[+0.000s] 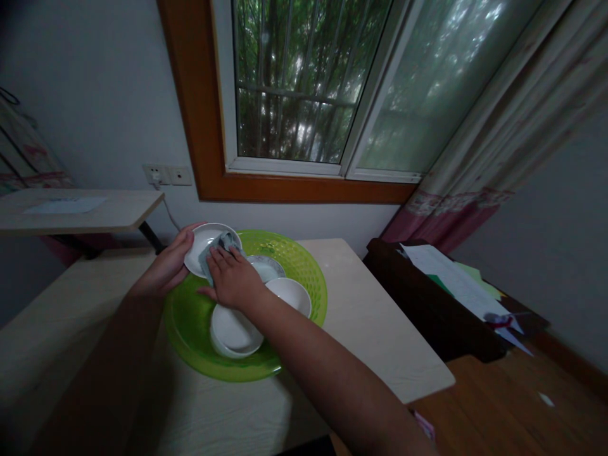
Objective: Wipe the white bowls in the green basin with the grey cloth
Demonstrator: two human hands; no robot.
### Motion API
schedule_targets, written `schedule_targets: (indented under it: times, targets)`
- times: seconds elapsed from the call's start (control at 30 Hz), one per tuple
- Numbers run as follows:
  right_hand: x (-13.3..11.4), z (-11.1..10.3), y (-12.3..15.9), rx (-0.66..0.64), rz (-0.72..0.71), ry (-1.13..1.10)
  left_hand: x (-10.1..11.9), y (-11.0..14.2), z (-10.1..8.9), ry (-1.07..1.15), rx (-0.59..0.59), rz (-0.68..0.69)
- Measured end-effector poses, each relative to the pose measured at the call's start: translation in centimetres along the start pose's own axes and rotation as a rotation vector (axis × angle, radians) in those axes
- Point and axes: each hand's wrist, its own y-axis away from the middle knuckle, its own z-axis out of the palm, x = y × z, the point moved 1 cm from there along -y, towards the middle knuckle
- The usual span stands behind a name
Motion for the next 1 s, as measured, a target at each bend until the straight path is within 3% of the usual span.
schedule_targets:
  times: [0.27, 0.67, 0.8, 1.0]
  targets:
    - [0.2, -1.2, -0.1, -0.007, 0.041, 0.047, -0.5, -0.5, -0.4, -0.017, 0.027, 0.048]
    - [-0.5, -2.4, 0.0, -0.011, -0.132, -0.198, -0.3, -0.6, -0.5, 0.011, 0.079, 0.074]
    - [-0.2, -2.4, 0.0, 0.011, -0.097, -0.212, -0.3, -0.6, -0.4, 0.017, 0.084, 0.071]
    - [0.8, -2.8, -0.3, -0.001, 0.007, -0.039, -0.5, -0.6, -0.5, 0.024, 0.072, 0.076]
